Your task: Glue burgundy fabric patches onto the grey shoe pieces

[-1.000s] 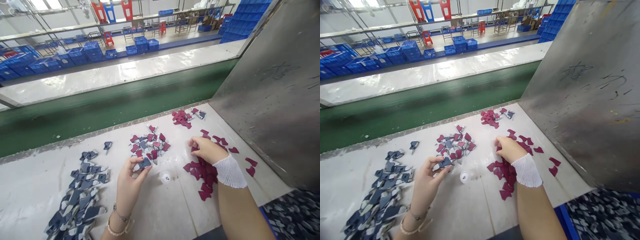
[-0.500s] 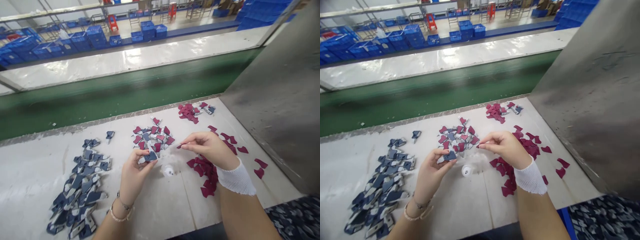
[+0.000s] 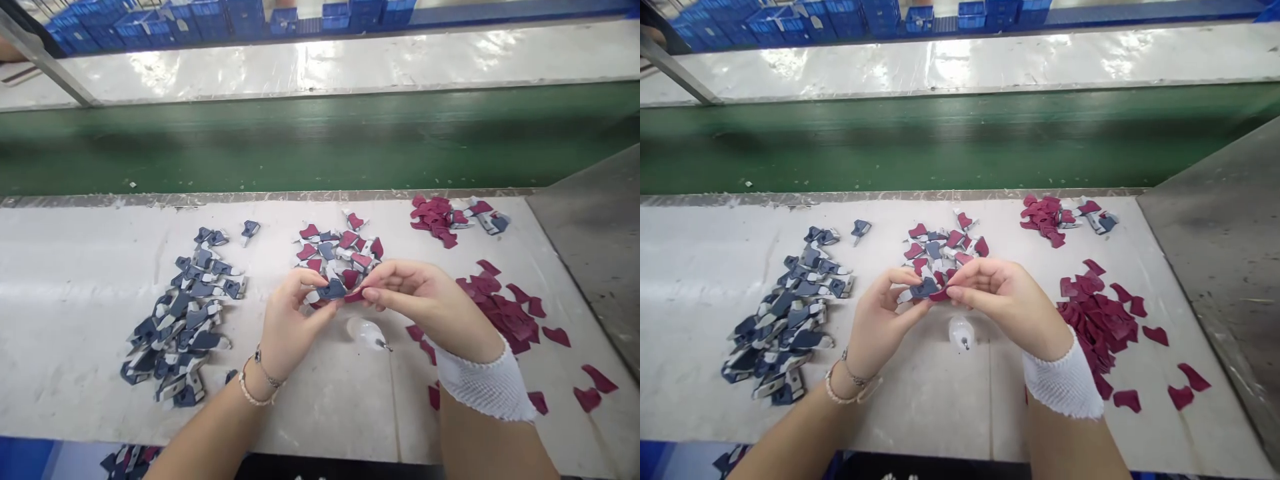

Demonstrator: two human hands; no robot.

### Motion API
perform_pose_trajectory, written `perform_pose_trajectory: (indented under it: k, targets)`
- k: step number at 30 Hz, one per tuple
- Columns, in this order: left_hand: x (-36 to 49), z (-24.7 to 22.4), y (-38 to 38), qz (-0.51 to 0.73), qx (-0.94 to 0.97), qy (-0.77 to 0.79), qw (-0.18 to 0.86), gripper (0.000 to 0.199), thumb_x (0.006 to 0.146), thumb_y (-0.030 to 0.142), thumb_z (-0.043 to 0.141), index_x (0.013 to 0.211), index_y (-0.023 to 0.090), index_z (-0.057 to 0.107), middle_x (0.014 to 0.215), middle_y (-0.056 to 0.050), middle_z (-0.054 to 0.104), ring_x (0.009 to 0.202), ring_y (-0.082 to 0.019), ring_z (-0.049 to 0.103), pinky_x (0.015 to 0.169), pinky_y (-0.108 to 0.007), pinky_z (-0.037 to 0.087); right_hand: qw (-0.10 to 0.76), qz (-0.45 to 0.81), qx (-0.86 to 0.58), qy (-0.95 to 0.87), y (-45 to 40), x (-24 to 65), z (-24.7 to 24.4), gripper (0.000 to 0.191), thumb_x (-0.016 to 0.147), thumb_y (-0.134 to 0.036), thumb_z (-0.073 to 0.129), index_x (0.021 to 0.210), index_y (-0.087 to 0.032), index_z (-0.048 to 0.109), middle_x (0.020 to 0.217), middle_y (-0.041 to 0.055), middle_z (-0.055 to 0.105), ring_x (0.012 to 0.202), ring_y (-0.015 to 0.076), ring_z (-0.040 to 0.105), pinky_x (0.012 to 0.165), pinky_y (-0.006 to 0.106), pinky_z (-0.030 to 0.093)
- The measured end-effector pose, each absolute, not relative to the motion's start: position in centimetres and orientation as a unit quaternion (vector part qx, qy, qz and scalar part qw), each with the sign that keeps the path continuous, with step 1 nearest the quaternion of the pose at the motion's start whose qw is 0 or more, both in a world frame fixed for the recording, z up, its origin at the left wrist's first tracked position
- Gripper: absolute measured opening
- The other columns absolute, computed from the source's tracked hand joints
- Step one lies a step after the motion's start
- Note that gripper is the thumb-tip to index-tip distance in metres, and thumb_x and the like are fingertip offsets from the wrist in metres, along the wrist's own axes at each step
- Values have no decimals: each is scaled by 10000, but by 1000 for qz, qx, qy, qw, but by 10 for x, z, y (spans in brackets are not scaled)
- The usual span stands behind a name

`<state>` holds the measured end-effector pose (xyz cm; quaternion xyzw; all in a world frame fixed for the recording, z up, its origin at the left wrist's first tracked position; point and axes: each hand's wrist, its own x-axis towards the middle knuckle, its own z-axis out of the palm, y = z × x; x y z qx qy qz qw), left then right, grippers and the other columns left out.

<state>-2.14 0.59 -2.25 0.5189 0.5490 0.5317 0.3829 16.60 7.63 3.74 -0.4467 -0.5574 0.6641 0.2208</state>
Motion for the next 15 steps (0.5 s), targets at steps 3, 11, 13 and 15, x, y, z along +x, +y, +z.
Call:
perform_pose_trajectory:
  k: [3, 11, 13, 15]
  targets:
    - [-22, -25, 4, 516, 554, 553, 348, 264, 761, 68, 721, 947, 215, 605, 995, -31, 620, 962, -169, 621, 800, -311, 582, 219, 680, -438, -546, 75, 164, 29, 189, 769, -365, 794, 818, -203, 710, 712, 3, 683, 644, 135, 623, 606, 261, 528]
    - [-20, -26, 2, 504, 595, 544, 309, 256, 777, 108, 754, 954, 223, 609, 1004, -33, 630, 995, -186, 622, 841, -355, 570, 195, 690, -461, -523, 76, 162, 20, 188, 743, -299, 813, 765, -183, 666, 658, -9, 669, 614, 128, 599, 561, 244, 478]
    - [-20, -25, 2, 505, 598, 542, 305, 262, 772, 115, 767, 960, 221, 617, 1002, -35, 631, 991, -185, 626, 830, -348, 575, 194, 687, -467, -522, 76, 161, 19, 188, 750, -287, 808, 753, -183, 651, 658, -10, 669, 611, 124, 590, 561, 241, 469]
    - [-19, -25, 2, 507, 602, 540, 298, 280, 758, 131, 790, 964, 218, 624, 999, -36, 633, 984, -183, 629, 815, -339, 581, 198, 689, -464, -520, 76, 159, 18, 180, 759, -280, 802, 758, -185, 649, 673, -10, 672, 624, 126, 597, 574, 240, 476]
